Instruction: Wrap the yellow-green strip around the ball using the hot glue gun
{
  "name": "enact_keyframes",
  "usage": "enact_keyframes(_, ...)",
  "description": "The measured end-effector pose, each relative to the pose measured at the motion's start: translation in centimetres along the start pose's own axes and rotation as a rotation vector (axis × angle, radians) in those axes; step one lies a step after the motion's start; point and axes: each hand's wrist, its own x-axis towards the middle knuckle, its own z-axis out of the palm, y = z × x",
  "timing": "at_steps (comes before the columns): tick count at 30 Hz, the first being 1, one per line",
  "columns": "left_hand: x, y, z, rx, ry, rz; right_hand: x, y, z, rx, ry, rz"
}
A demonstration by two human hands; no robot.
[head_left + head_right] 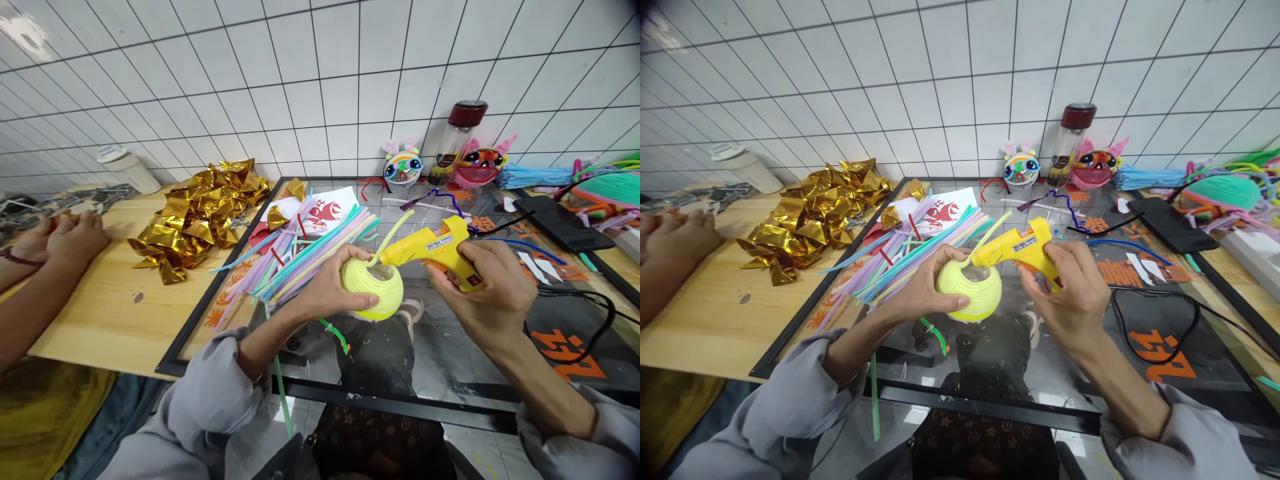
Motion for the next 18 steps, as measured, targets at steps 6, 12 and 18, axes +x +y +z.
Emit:
enact_keyframes(6,0.0,-0.3,-0.3,0.020,-0.006,0.016,0.2,0.2,-0.2,0.062,-0.050,0.030)
enact_keyframes(12,0.2,-0.8,-0.6,0.006,-0.024,0.067,0.3,0.5,-0.4,0.124,-0.086,0.040)
enact_keyframes(18,0.3,-1.1,-0.9,0.017,-0.072,0.111,0.4,1.2,-0.9,0.177,-0.124,0.025)
